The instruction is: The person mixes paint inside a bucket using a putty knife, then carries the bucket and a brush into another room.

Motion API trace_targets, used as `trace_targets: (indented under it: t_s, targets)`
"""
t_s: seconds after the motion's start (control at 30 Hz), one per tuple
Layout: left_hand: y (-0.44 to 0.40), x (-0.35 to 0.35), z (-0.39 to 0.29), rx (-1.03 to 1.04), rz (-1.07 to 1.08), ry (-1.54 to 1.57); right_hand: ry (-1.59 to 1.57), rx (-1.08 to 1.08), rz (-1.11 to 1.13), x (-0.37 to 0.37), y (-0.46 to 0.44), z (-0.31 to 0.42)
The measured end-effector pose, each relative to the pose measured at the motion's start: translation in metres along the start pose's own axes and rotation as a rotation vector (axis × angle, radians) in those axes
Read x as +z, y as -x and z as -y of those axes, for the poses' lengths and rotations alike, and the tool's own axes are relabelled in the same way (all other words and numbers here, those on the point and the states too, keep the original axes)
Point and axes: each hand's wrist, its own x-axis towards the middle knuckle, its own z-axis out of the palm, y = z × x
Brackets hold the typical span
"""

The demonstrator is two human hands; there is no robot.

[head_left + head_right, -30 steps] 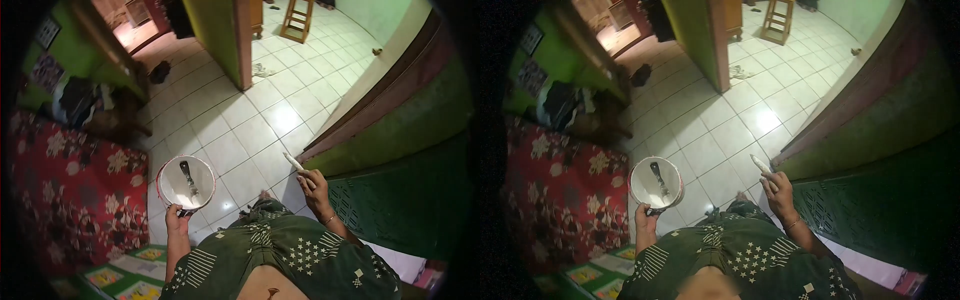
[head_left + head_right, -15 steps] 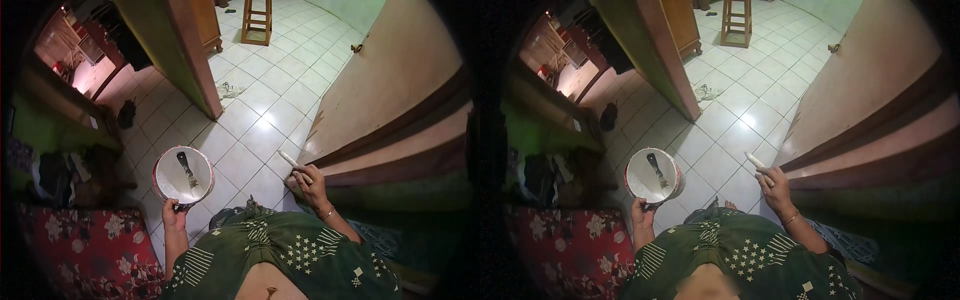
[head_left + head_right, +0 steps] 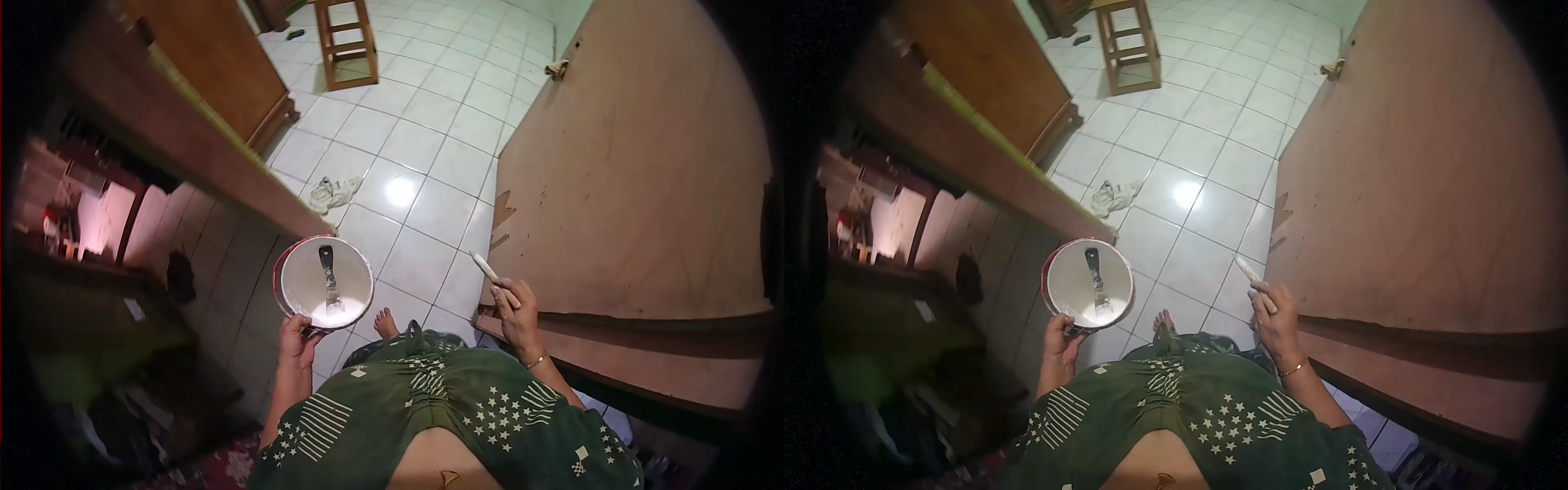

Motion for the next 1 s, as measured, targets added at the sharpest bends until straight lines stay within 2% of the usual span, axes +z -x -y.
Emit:
trace_targets:
  t_s: [0.2, 0.37, 0.47, 0.5, 0.57, 0.8, 1.0]
  targets:
    - [-0.082, 0.094, -0.046, -0.074, 0.160, -0.166, -0.130, 0.157, -0.176, 0.021, -0.085, 0.013]
    - [-0.162, 0.175, -0.056, -0.129, 0.269, -0.131, -0.172, 0.074, -0.229, 0.018, -0.189, -0.004]
    - [-0.179, 0.223, -0.065, -0.117, 0.204, -0.075, -0.130, 0.064, -0.220, 0.015, -0.244, -0.004]
    - [-0.192, 0.227, -0.071, -0.156, 0.248, -0.110, -0.104, 0.051, -0.220, 0.012, -0.269, -0.002]
    - [-0.207, 0.265, -0.087, -0.139, 0.234, -0.034, -0.066, -0.064, -0.207, 0.010, -0.322, 0.003]
    - [-0.264, 0.303, -0.116, -0.063, 0.126, 0.051, -0.047, -0.179, -0.150, 0.030, -0.418, 0.022]
    - [-0.368, 0.328, -0.160, -0.066, 0.111, 0.005, 0.086, -0.116, -0.166, 0.043, -0.479, 0.018]
